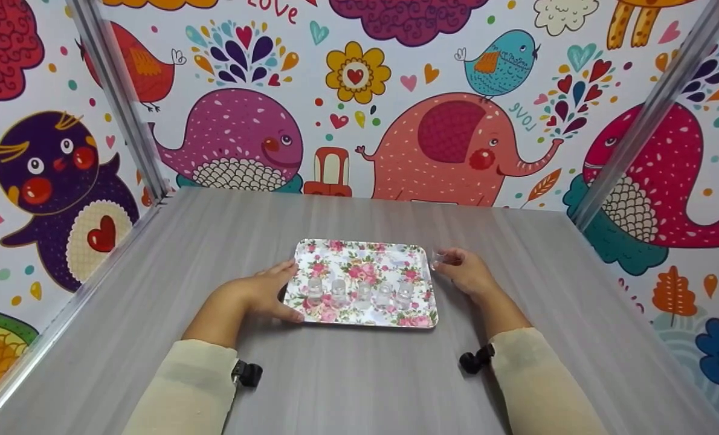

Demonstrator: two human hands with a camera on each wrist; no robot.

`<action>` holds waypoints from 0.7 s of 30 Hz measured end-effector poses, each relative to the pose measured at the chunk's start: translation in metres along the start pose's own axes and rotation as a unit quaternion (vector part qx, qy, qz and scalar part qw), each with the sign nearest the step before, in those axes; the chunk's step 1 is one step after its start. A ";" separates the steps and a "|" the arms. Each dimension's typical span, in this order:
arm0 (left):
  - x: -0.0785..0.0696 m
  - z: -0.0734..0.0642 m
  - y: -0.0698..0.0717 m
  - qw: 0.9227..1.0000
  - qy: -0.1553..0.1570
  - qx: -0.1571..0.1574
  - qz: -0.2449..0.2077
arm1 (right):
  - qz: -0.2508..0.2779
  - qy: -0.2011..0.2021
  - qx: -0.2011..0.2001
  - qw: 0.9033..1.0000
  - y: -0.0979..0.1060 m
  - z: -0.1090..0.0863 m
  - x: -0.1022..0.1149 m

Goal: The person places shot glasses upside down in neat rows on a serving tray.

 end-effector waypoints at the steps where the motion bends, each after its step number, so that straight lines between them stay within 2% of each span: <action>1: 0.000 0.000 0.000 1.000 0.000 0.000 0.000 | -0.004 0.000 -0.002 1.000 0.000 0.000 0.000; 10: -0.001 -0.001 0.001 1.000 -0.002 0.000 0.001 | -0.001 0.010 -0.009 1.000 0.000 0.000 0.002; 17: 0.001 0.001 0.001 1.000 -0.010 -0.004 0.001 | 0.054 0.021 -0.004 0.998 0.004 -0.009 0.015; 21: 0.001 0.001 0.000 1.000 -0.009 -0.005 0.002 | 0.091 0.023 0.016 0.995 0.008 -0.019 0.029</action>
Point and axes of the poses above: each hand's wrist, its own z-axis towards the middle knuckle, its own y-axis out of the back of the hand, x = y × z, the point moved 4 cm from there along z, towards the middle knuckle, and after that the axes turned 2 degrees about -y, right-handed, at the moved point
